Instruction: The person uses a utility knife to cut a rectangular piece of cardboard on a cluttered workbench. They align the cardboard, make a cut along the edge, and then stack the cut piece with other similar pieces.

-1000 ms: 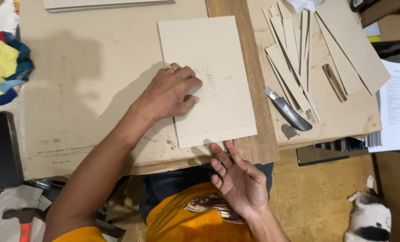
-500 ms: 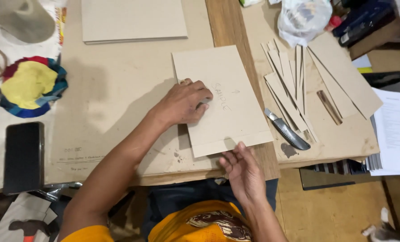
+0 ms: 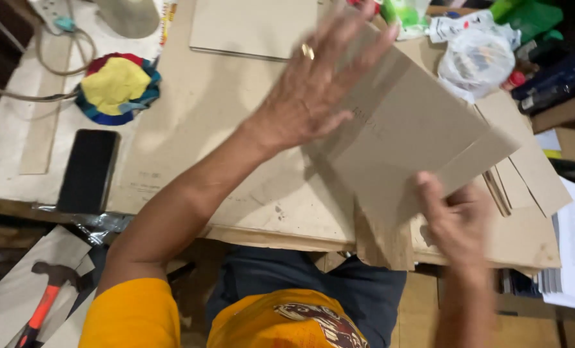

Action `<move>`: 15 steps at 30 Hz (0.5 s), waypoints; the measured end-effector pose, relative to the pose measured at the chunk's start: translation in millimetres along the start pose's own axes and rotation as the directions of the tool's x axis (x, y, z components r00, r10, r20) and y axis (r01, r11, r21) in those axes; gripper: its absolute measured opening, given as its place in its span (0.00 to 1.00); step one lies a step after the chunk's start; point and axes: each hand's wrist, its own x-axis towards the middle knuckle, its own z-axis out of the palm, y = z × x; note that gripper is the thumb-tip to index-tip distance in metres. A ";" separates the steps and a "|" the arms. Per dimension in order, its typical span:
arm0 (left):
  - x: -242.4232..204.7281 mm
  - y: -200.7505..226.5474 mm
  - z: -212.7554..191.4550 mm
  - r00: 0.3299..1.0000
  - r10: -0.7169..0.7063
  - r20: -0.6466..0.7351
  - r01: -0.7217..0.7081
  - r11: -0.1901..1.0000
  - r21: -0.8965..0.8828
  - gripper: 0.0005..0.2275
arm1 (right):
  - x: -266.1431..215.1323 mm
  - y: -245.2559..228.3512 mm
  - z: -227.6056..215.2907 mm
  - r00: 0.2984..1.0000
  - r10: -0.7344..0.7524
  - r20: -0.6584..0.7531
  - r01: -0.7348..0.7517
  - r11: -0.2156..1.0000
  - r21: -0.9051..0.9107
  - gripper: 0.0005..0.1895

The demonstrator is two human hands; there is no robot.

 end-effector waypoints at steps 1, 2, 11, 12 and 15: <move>4.5 -4.7 -21.1 0.991 0.012 -0.134 0.010 0.987 0.160 0.52 | 7.5 -5.3 -18.4 0.963 -0.264 0.048 0.268 0.959 -0.095 0.09; -3.2 -4.0 -41.8 0.991 0.010 -0.136 0.013 0.986 0.164 0.52 | 11.6 -27.7 -30.4 0.962 -0.268 0.050 0.272 0.958 -0.093 0.09; -104.4 0.4 -54.6 0.981 -0.191 -0.038 0.121 0.751 -0.650 0.27 | 37.1 -129.4 -47.4 0.460 -0.815 0.352 0.888 0.419 -0.190 0.13; -115.2 3.1 -50.8 0.924 -0.375 -0.069 0.183 0.594 -0.784 0.22 | 40.7 -116.2 -42.2 0.498 -0.834 0.239 0.866 0.492 -0.087 0.25; -132.7 5.4 -40.9 0.789 -0.611 -0.062 0.212 0.367 -0.906 0.19 | 53.3 -64.1 6.0 0.652 -0.744 0.147 0.732 0.668 0.132 0.45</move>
